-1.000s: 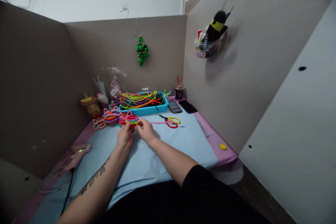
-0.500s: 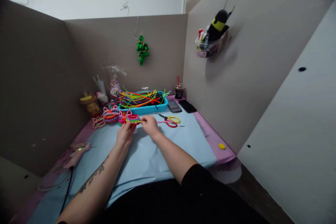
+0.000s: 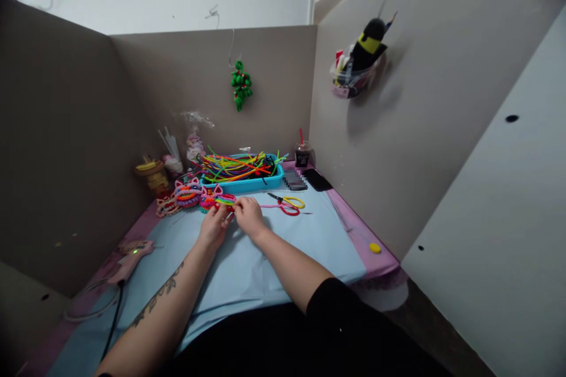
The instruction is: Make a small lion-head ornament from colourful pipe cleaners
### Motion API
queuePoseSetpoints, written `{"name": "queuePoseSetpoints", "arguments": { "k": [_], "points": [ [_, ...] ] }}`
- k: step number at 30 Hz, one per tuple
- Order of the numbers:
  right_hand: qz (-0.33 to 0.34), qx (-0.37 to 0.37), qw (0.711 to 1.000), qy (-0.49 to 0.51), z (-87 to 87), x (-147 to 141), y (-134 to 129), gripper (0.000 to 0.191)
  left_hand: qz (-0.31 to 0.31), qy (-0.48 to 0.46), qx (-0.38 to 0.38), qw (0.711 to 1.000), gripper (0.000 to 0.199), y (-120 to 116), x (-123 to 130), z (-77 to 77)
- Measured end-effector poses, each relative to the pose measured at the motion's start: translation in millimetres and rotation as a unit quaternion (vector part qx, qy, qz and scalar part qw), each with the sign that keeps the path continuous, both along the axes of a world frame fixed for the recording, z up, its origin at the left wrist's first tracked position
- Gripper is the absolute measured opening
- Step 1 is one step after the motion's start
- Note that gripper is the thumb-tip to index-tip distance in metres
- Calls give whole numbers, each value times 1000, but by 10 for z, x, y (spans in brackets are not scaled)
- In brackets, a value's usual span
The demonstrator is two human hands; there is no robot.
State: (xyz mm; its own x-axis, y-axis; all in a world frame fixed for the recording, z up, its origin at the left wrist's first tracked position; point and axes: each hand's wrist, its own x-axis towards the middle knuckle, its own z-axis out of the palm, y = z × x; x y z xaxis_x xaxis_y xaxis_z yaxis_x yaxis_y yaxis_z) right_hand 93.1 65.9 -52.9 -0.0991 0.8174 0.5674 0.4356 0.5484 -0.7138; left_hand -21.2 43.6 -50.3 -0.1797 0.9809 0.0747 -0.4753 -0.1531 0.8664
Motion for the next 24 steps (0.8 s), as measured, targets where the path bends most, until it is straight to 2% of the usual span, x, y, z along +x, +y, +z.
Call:
{"name": "queuePoseSetpoints", "arguments": {
  "k": [4,8,13,18,24],
  "points": [
    [-9,8,1000,-10,-17,-22,-9,14,-2,70,17,997,36,-5,15,-36],
    [2,26,999,-21,-4,-25,-14,14,44,101,33,993,29,10,-8,-62],
    [-28,37,998,-47,16,-19,16,15,88,166,68,980,21,0,-13,-45],
    [-33,16,999,-19,43,-36,26,15,108,154,67,980,22,-34,17,-2],
    [15,-20,999,30,60,-36,-29,13,88,116,70,987,20,-3,-41,-28]
  ]
}}
